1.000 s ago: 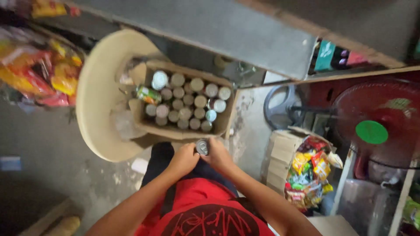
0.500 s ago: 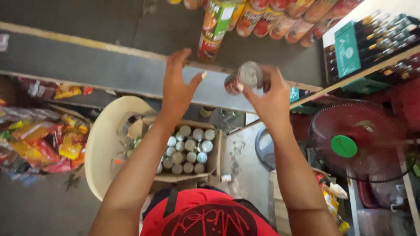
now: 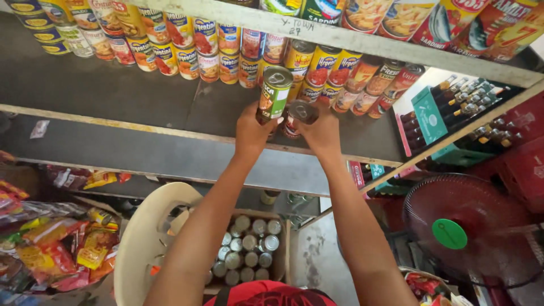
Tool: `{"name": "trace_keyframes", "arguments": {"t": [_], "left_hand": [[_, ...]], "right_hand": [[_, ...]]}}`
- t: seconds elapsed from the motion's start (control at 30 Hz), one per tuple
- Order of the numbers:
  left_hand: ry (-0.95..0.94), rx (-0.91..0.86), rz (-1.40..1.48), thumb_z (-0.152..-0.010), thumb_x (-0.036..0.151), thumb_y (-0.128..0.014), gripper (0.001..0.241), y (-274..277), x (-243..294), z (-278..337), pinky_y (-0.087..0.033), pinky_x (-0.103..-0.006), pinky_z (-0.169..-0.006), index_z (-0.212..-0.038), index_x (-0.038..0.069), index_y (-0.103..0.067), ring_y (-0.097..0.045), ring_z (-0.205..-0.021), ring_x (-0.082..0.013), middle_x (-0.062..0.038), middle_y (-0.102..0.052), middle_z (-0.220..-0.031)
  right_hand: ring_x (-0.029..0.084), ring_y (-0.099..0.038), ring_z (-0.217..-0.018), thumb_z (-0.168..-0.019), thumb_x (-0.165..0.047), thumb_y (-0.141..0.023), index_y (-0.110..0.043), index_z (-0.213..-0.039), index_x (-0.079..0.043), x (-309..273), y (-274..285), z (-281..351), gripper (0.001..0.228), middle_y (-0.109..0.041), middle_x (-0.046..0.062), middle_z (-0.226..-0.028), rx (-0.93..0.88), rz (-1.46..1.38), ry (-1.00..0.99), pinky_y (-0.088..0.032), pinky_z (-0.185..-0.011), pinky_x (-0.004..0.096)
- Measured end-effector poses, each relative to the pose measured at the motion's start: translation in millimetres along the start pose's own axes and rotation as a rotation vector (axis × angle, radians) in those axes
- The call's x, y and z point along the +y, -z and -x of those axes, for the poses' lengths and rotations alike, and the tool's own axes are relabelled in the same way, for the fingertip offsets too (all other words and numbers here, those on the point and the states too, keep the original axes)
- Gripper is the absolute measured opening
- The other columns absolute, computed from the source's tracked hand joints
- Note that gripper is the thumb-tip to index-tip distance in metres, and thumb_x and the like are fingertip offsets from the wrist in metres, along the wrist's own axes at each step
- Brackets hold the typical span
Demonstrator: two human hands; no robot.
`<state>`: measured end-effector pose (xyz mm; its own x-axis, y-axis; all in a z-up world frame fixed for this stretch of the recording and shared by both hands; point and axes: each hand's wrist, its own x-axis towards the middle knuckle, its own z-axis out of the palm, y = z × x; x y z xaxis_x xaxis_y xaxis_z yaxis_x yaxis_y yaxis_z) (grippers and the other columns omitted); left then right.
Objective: Stocking and organizing canned food products from a container onto shelves in a grocery store.
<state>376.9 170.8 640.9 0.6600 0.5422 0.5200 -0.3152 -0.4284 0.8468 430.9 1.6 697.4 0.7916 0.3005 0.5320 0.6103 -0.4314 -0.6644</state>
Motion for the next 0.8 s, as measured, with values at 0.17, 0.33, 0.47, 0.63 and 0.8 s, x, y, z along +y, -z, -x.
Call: {"name": "trace_keyframes", "arguments": {"t": [0.17,0.33,0.47,0.63,0.8], "left_hand": [[0.062,-0.039,0.112,-0.074,0.013,-0.088,0.047,12,6,-1,-0.058,-0.0355,-0.071,-0.115,0.001,-0.07,-0.073,-0.08,-0.023,-0.014,-0.074,-0.098],[-0.127,0.023,0.016,-0.072,0.011,-0.092,0.043,41,-4,-11,-0.057,-0.0327,-0.07,-0.109,0.0,-0.072,-0.071,-0.078,-0.0165,-0.013,-0.074,-0.094],[0.307,-0.104,0.173,-0.077,0.01,-0.085,0.041,87,5,-25,-0.057,-0.0315,-0.056,-0.115,0.004,-0.072,-0.068,-0.066,-0.0111,-0.006,-0.075,-0.082],[-0.017,-0.012,-0.071,-0.081,0.01,-0.089,0.037,120,-8,-33,-0.058,-0.0291,-0.064,-0.113,0.001,-0.074,-0.074,-0.077,-0.0092,-0.008,-0.078,-0.089],[-0.015,-0.03,-0.041,-0.079,0.013,-0.091,0.04,121,-15,-30,-0.057,-0.0306,-0.07,-0.112,0.0,-0.073,-0.073,-0.082,-0.0119,-0.011,-0.078,-0.094]], "right_hand": [[0.022,-0.076,-0.079,-0.074,-0.016,-0.085,-0.068,-0.125,0.001,2,-11,-4,0.057,-0.077,0.015,-0.091,-0.005,0.019,-0.023,-0.059,-0.07,0.034],[0.024,-0.076,-0.08,-0.072,-0.017,-0.087,-0.066,-0.122,0.002,-2,-28,-5,0.057,-0.076,0.017,-0.091,-0.017,0.041,-0.03,-0.058,-0.07,0.035],[0.025,-0.076,-0.084,-0.072,-0.018,-0.087,-0.068,-0.115,0.002,2,-46,-3,0.051,-0.076,0.016,-0.093,-0.055,0.003,0.022,-0.058,-0.073,0.035],[0.025,-0.076,-0.081,-0.071,-0.019,-0.087,-0.068,-0.115,0.002,-15,-61,-2,0.053,-0.075,0.016,-0.09,-0.104,-0.029,0.032,-0.058,-0.071,0.035],[0.025,-0.074,-0.077,-0.073,-0.02,-0.088,-0.066,-0.116,0.003,-23,-66,2,0.053,-0.074,0.017,-0.085,-0.143,0.05,-0.06,-0.056,-0.067,0.036]]}}
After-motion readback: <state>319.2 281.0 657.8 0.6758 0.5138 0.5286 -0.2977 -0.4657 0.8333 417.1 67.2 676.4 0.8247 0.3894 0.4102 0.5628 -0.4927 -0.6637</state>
